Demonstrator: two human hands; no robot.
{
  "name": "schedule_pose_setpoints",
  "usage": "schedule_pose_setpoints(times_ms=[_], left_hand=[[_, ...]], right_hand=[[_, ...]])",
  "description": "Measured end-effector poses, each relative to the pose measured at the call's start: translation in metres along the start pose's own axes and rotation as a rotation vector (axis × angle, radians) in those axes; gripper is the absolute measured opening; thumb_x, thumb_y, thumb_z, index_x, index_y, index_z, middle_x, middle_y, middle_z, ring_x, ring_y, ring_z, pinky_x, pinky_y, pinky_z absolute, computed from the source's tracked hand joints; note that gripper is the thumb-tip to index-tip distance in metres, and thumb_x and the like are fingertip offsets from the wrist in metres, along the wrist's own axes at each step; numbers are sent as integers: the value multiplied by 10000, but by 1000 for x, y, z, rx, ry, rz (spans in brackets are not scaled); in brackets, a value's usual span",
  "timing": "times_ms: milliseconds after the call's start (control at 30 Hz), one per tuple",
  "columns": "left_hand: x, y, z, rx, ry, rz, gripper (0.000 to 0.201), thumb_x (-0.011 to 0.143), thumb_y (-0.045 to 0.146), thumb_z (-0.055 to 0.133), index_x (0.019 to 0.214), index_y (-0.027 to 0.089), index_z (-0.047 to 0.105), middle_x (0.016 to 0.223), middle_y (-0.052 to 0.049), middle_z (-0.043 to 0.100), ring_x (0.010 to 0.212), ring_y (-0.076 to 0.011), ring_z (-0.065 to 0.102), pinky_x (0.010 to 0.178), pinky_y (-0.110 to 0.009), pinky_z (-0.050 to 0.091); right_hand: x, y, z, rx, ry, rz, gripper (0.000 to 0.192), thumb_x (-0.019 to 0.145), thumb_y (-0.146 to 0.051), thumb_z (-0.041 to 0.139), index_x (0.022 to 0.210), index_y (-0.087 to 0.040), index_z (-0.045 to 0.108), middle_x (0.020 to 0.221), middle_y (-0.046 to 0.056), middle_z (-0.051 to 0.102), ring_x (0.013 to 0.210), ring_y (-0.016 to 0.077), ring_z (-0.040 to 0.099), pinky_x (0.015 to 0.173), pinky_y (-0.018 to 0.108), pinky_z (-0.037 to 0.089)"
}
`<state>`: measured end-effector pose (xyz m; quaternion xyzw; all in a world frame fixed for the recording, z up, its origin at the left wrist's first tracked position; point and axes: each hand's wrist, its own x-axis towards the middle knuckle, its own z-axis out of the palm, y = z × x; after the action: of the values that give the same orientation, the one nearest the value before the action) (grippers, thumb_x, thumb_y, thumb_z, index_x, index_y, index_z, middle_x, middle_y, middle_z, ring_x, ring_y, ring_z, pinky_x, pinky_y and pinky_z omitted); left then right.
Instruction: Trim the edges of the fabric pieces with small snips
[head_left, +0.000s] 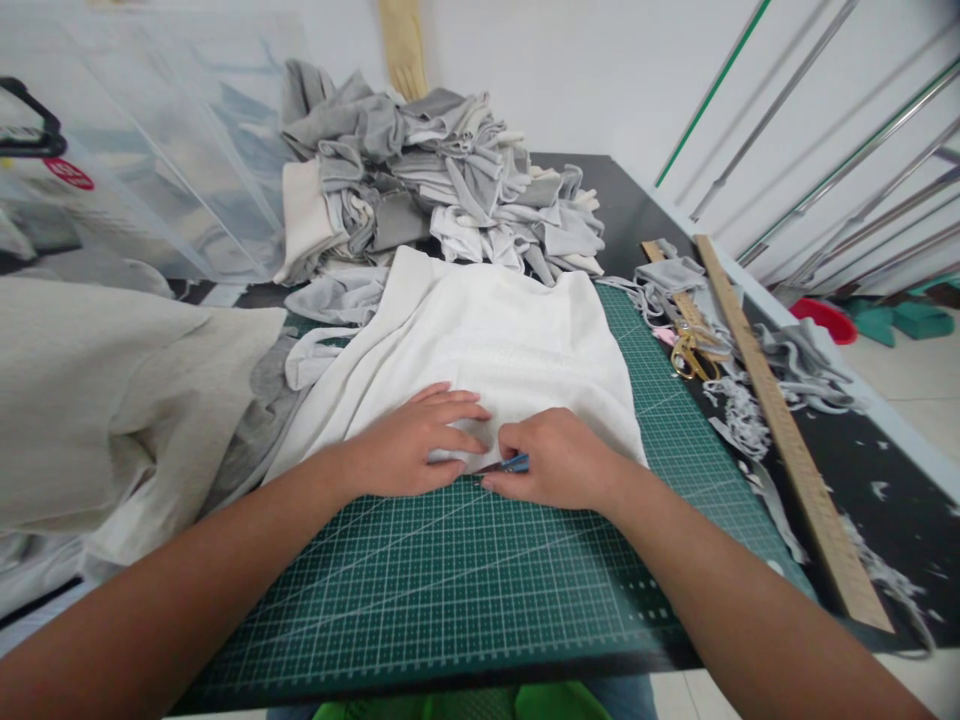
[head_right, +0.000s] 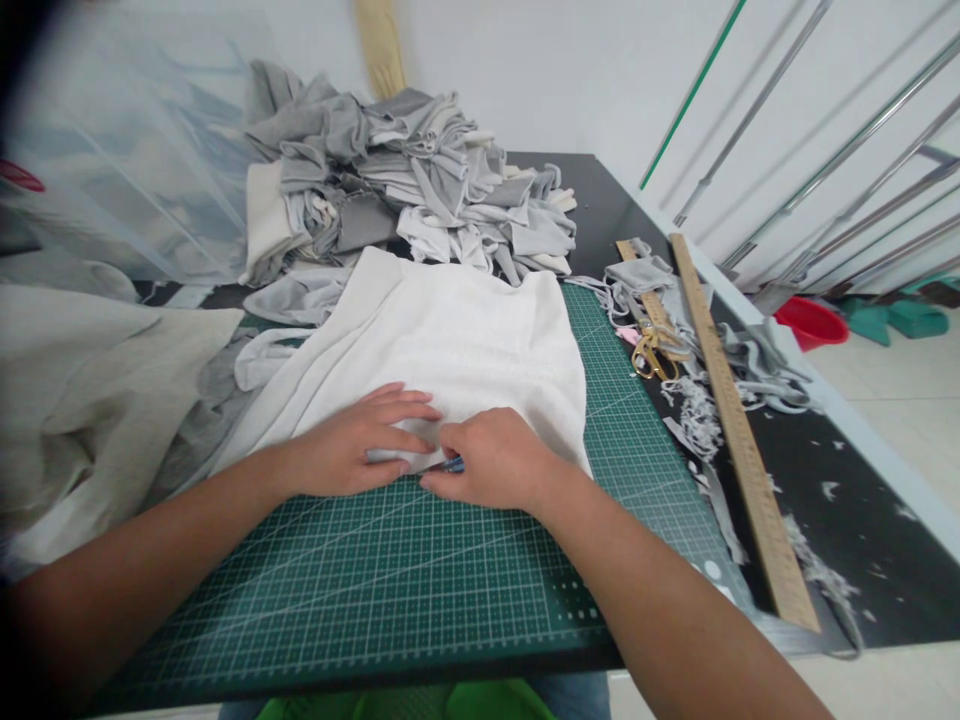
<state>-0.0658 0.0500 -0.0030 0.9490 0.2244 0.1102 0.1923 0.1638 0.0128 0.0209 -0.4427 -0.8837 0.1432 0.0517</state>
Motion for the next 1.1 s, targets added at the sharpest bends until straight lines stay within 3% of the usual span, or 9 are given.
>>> schedule_pose_setpoints(times_ms=[833, 1100], left_hand=[[0, -1, -2, -9, -34, -2, 620, 672, 5, 503, 1181, 348, 588, 1417, 35, 434, 1345, -232, 341, 1132, -531, 165], [0, -1, -3, -9, -47, -3, 634, 680, -4, 469, 1190, 355, 581, 1419, 40, 428, 1356, -208, 320, 1133, -529, 161]], right_hand=[[-1, 9, -6, -6, -2, 16, 318, 769, -513, 596, 683, -207, 604, 576, -21, 606, 533, 112, 496, 531, 253, 248], [-1, 10, -6, -17, 20, 14, 299, 764, -505, 602, 695, -214, 602, 594, -25, 624, 562, 122, 524, 544, 256, 247]])
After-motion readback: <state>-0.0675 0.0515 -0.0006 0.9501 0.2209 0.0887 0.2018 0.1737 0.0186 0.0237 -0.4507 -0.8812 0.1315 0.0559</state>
